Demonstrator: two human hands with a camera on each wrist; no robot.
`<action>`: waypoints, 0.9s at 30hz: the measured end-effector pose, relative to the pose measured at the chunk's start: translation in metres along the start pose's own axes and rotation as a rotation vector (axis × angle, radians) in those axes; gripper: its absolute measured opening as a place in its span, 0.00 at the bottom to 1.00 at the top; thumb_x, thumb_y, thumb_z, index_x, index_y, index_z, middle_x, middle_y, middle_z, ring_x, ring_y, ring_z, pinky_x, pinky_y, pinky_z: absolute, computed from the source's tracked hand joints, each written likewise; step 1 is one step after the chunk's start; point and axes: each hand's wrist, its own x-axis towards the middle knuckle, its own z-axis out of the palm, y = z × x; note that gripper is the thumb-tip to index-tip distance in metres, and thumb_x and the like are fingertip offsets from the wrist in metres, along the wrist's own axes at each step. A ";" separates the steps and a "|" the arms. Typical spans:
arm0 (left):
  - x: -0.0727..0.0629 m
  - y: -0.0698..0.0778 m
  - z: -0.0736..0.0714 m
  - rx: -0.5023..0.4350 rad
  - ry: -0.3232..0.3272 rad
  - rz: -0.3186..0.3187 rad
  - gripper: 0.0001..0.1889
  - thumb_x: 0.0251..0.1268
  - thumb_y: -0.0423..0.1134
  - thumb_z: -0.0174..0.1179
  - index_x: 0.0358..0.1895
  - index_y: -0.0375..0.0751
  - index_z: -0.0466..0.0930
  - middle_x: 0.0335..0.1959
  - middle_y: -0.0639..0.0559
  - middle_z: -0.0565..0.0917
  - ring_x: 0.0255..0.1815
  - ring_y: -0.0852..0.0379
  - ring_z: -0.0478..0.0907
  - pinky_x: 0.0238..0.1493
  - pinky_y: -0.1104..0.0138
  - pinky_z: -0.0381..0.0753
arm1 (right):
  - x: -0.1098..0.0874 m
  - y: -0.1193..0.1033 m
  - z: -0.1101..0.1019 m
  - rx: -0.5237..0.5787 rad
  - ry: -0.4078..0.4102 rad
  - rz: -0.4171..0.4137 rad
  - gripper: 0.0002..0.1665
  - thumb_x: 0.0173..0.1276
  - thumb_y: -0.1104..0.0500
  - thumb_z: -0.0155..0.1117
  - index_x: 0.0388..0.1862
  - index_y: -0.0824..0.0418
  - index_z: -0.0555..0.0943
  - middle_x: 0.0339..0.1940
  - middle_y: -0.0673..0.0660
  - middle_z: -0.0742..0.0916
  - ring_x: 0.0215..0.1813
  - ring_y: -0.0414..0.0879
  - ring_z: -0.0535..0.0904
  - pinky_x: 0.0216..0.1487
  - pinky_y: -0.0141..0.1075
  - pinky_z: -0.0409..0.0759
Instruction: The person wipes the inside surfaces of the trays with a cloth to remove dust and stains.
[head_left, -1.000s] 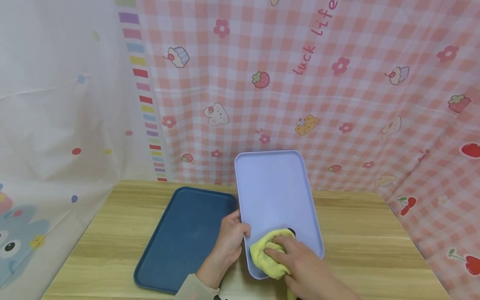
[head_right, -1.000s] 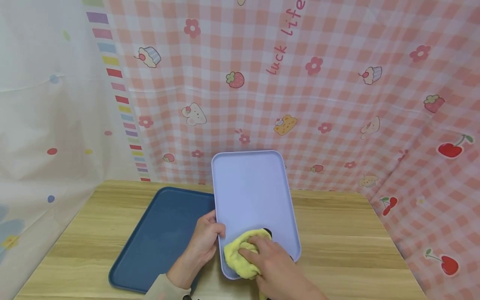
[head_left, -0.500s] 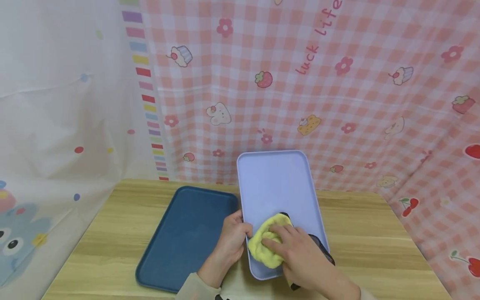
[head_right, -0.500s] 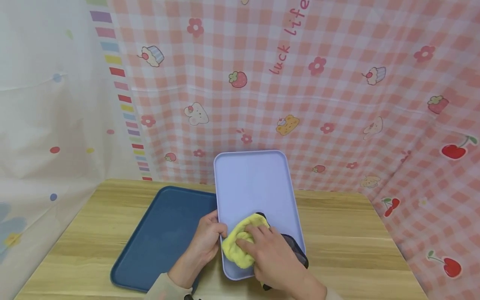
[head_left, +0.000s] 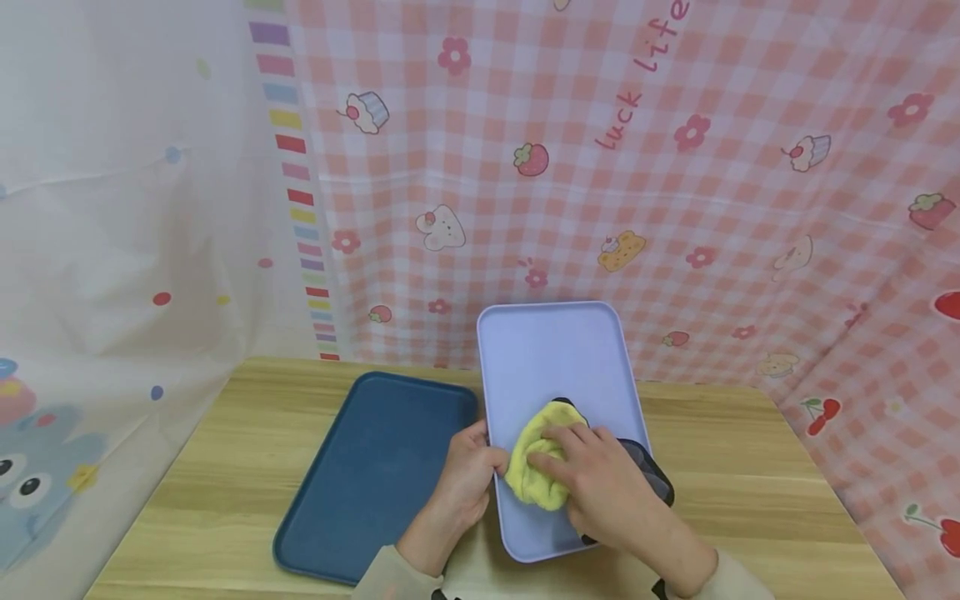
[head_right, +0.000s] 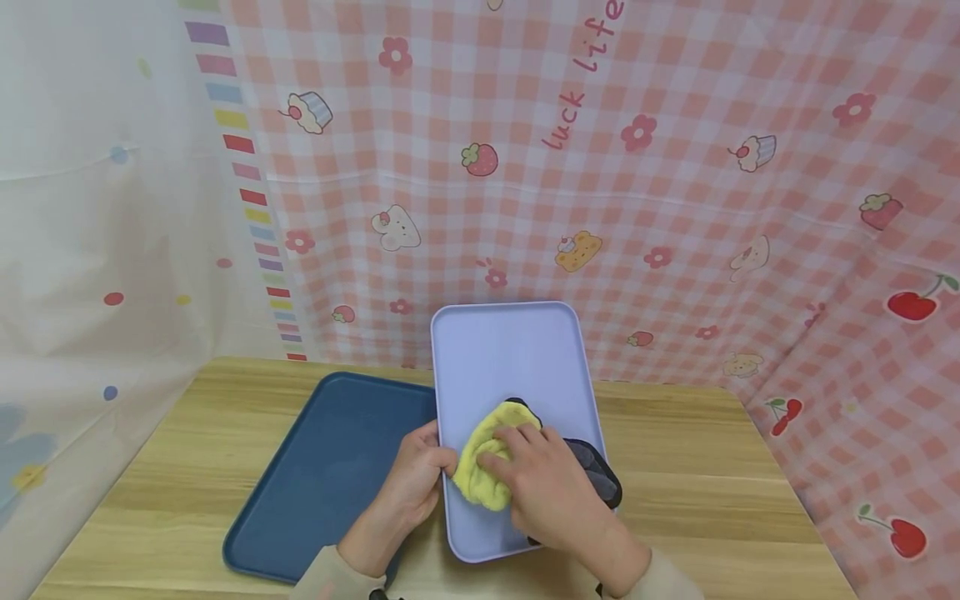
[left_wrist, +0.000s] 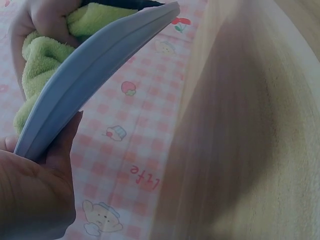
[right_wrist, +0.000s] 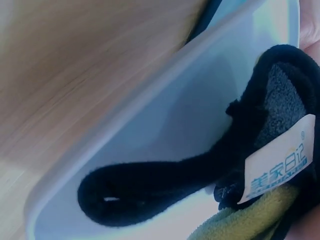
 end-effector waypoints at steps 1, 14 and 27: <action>0.000 0.000 0.000 0.000 0.001 0.001 0.39 0.29 0.18 0.46 0.58 0.20 0.79 0.49 0.39 0.86 0.48 0.52 0.81 0.43 0.66 0.80 | 0.001 0.001 0.000 -0.003 0.005 0.000 0.35 0.40 0.70 0.68 0.52 0.50 0.87 0.54 0.58 0.85 0.55 0.54 0.79 0.45 0.47 0.77; -0.001 0.000 0.001 -0.006 0.002 -0.017 0.39 0.29 0.17 0.47 0.59 0.21 0.79 0.48 0.40 0.87 0.47 0.52 0.82 0.43 0.66 0.81 | 0.015 0.010 -0.001 -0.050 0.059 0.005 0.31 0.43 0.68 0.69 0.51 0.52 0.87 0.54 0.60 0.85 0.53 0.56 0.80 0.41 0.46 0.76; -0.002 0.000 0.001 0.004 -0.013 -0.024 0.36 0.30 0.17 0.49 0.55 0.21 0.81 0.43 0.44 0.87 0.42 0.53 0.81 0.36 0.67 0.80 | 0.031 0.010 -0.003 -0.082 0.074 0.009 0.30 0.44 0.67 0.70 0.52 0.52 0.88 0.55 0.60 0.85 0.52 0.57 0.79 0.41 0.48 0.76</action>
